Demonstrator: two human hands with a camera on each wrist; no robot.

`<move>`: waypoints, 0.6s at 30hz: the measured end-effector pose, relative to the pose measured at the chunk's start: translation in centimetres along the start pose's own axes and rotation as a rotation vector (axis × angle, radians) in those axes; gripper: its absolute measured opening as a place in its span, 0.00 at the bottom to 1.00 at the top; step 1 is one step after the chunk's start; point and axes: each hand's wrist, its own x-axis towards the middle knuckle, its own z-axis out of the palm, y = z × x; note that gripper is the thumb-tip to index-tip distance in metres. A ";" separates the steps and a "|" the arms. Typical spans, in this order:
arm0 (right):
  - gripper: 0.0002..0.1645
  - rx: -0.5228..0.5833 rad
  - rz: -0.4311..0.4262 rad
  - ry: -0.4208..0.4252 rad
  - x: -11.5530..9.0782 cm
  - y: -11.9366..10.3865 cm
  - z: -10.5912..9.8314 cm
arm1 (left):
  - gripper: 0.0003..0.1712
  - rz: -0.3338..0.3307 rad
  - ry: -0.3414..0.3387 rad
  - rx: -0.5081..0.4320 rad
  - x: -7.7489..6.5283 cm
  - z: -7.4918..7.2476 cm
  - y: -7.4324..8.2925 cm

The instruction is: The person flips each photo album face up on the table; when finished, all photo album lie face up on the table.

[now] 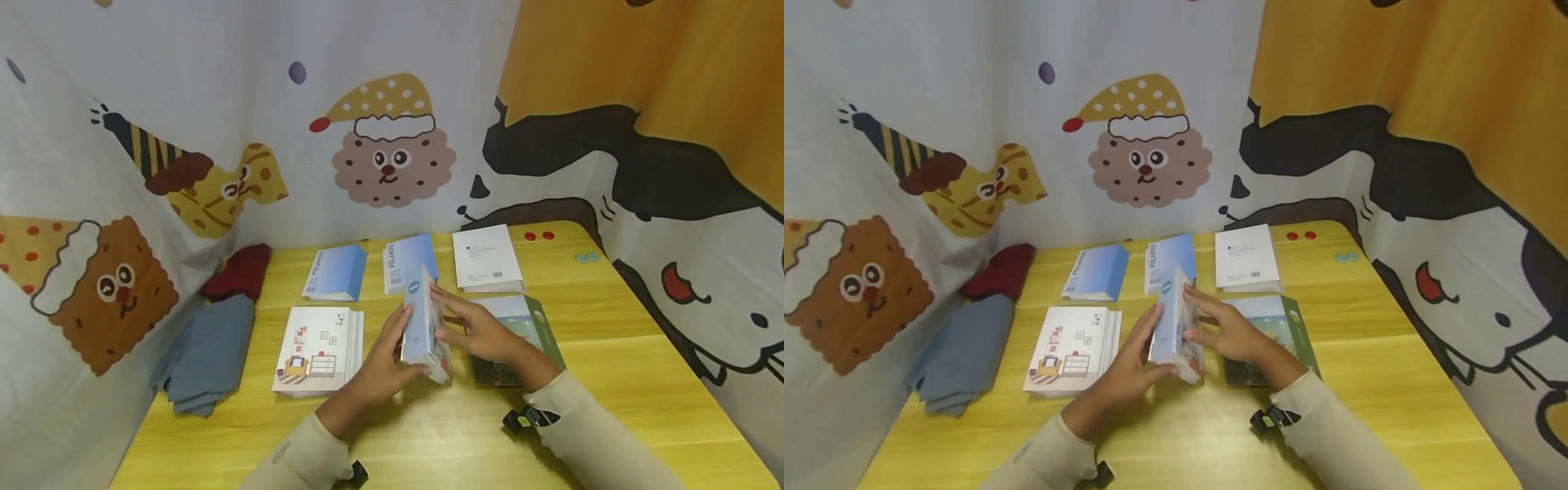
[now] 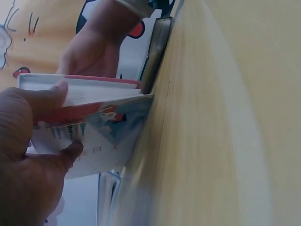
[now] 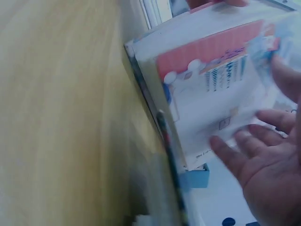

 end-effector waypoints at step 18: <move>0.47 -0.307 0.068 0.031 -0.5 1.1 2.2 | 0.62 -0.222 0.079 0.116 -1.8 -2.7 -0.2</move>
